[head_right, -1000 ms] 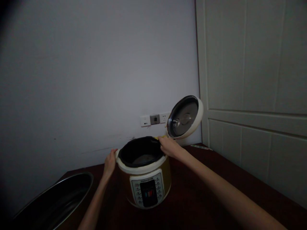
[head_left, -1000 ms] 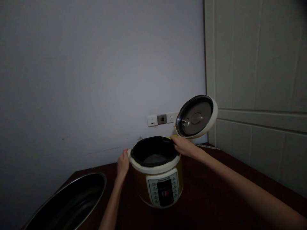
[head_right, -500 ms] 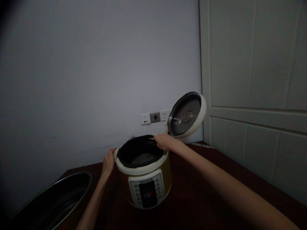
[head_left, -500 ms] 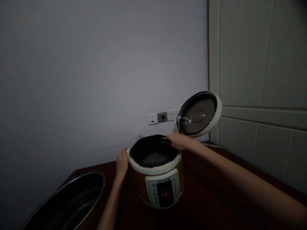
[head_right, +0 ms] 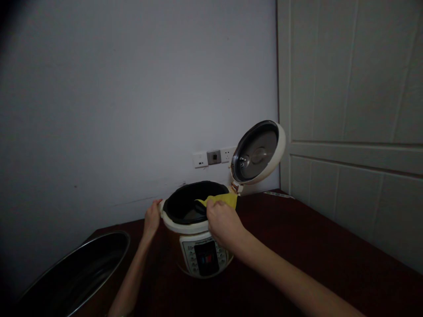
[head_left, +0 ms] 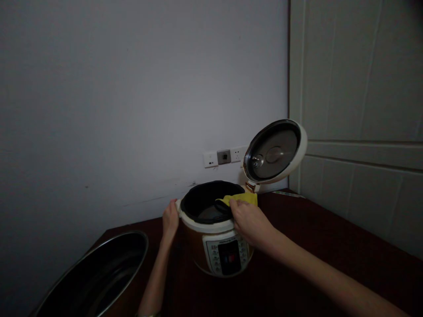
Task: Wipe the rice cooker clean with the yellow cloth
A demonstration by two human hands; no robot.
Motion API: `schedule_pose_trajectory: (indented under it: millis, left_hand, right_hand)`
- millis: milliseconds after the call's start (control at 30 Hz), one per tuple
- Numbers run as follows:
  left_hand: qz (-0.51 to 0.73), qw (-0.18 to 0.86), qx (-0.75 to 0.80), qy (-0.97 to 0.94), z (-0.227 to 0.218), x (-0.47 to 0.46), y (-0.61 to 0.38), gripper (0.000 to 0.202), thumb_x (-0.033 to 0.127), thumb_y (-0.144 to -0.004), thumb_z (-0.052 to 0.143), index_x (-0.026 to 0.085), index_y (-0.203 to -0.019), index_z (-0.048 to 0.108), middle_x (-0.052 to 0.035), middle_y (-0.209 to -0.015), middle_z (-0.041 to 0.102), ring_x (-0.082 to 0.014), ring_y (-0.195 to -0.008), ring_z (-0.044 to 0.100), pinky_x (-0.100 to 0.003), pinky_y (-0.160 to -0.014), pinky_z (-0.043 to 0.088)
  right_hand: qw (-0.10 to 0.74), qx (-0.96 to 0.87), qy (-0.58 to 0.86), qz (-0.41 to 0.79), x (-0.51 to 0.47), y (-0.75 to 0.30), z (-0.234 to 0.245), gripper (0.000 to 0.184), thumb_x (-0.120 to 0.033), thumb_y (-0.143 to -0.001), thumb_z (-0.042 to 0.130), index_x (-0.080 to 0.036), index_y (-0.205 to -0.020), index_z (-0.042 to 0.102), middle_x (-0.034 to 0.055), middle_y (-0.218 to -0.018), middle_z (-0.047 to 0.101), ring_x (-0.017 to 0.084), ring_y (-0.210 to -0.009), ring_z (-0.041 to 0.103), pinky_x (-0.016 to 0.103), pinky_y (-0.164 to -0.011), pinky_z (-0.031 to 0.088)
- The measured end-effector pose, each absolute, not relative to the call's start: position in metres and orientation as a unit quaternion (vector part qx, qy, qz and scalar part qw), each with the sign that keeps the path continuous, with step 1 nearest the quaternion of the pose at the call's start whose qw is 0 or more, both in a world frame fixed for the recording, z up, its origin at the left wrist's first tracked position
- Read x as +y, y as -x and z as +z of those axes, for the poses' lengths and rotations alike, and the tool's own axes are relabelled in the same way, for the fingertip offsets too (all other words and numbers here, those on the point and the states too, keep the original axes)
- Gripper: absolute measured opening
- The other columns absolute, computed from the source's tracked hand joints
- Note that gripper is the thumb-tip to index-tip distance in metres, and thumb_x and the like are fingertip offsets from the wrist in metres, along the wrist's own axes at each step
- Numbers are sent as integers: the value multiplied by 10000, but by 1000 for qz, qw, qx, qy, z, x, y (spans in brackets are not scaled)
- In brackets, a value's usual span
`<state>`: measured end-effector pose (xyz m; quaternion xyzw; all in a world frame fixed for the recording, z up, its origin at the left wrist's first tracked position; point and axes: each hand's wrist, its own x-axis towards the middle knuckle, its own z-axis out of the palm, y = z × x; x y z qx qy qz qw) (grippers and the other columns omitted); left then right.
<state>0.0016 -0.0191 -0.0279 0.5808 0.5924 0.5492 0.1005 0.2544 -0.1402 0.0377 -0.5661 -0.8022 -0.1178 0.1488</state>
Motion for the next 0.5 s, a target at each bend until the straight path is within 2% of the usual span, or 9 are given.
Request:
schedule_pose_trajectory:
  millis: [233,400,500]
  left_hand:
    - [535,105,601,-585,-25,-22,-3,463,359,-897,217,164,-956,633,-111,-953,697,-236,-930,636,-348,-852,456]
    - [491,59,620,-608,-27,-21,-1,351,243,-881,285,163,-1025,594,-97,-884,688,-240,-872,636,-335,-775,471]
    - [480,46,620,-619,-30,-19,1,325,224,-860,339,130,-1061,578,-108,-866,682,-257,-861,633,-338,-761,469]
  right_hand:
    - [137,-841,519,-61,-159,-200,43,316,-98,-734,491,-65,-1037,574,226,-977,625,313,-913,590,404,-783,449]
    - [171,-871,455,-76,-152,-163,40,248,-131,-742,473,-71,-948,598,225,-901,633,290,-813,609,391,-683,466]
    - [202,-882,417,-82,-147,-159,41,266,-131,-746,461,-59,-964,594,222,-901,643,282,-808,621,371,-674,466]
